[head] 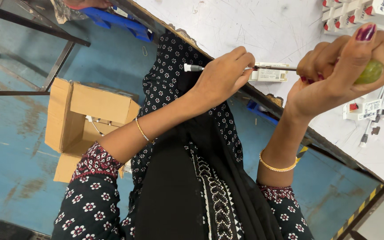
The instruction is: The person uses a screwdriver to tighten screws on small white electrical components with attached wires. They handle each unit one at a time, turning them over and placing them on the table after tightening.
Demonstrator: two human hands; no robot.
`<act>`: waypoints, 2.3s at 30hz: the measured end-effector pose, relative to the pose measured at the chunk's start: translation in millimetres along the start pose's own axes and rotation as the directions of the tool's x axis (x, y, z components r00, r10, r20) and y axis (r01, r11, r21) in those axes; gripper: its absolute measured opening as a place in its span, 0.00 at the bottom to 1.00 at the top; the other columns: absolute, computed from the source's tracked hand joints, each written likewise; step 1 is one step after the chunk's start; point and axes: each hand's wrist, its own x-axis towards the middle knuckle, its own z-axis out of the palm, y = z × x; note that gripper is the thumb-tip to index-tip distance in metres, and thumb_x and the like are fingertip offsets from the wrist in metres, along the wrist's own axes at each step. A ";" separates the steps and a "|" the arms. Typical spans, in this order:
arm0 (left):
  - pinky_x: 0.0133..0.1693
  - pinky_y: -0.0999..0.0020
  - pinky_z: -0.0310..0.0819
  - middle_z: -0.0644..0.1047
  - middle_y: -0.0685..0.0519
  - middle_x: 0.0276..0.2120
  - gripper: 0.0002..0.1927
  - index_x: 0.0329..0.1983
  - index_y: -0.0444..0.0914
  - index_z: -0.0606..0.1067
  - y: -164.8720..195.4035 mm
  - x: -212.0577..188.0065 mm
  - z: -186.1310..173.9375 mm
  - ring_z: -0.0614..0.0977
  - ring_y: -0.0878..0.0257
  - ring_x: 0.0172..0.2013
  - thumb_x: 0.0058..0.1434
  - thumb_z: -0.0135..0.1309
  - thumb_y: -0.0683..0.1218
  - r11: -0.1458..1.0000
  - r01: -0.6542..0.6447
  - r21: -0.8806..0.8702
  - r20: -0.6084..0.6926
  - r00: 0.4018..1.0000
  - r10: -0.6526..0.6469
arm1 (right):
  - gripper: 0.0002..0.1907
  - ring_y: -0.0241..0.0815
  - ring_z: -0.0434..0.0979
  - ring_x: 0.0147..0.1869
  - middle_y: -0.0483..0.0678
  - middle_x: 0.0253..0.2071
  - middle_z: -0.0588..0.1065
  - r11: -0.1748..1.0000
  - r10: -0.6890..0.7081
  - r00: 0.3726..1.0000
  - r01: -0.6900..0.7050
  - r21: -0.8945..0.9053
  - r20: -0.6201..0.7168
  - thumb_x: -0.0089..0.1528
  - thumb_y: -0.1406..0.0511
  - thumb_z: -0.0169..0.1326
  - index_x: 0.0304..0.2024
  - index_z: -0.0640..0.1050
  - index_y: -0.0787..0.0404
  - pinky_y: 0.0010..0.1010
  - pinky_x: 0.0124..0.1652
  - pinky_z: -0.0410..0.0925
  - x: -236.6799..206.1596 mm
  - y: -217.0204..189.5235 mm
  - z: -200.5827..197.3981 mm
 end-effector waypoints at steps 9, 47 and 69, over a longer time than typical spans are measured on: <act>0.40 0.58 0.74 0.71 0.46 0.37 0.06 0.37 0.33 0.72 -7.1 2.7 7.8 0.78 0.51 0.38 0.62 0.57 0.39 0.979 -0.134 0.153 0.004 0.991 0.135 | 0.23 0.34 0.43 0.16 0.45 0.16 0.49 1.000 -0.001 1.000 0.000 -0.011 -0.005 0.76 0.62 0.51 0.33 0.55 0.61 0.31 0.17 0.41 -1.3 2.3 -4.7; 0.38 0.56 0.75 0.74 0.46 0.37 0.07 0.41 0.34 0.74 -11.1 9.5 15.0 0.80 0.48 0.35 0.63 0.57 0.42 1.000 0.008 -0.018 0.045 0.999 -0.008 | 0.23 0.32 0.42 0.14 0.44 0.14 0.50 0.999 -0.021 0.998 0.019 -0.033 -0.056 0.74 0.66 0.50 0.29 0.53 0.59 0.30 0.16 0.41 -5.5 -12.7 10.8; 0.42 0.56 0.75 0.72 0.45 0.38 0.08 0.37 0.32 0.72 -5.0 14.1 21.4 0.78 0.48 0.41 0.55 0.53 0.34 0.953 -0.151 0.262 0.040 0.988 0.146 | 0.18 0.30 0.42 0.13 0.42 0.15 0.50 0.993 0.011 0.998 -0.004 0.115 -0.064 0.74 0.67 0.50 0.34 0.58 0.61 0.30 0.15 0.40 -1.8 16.9 -13.9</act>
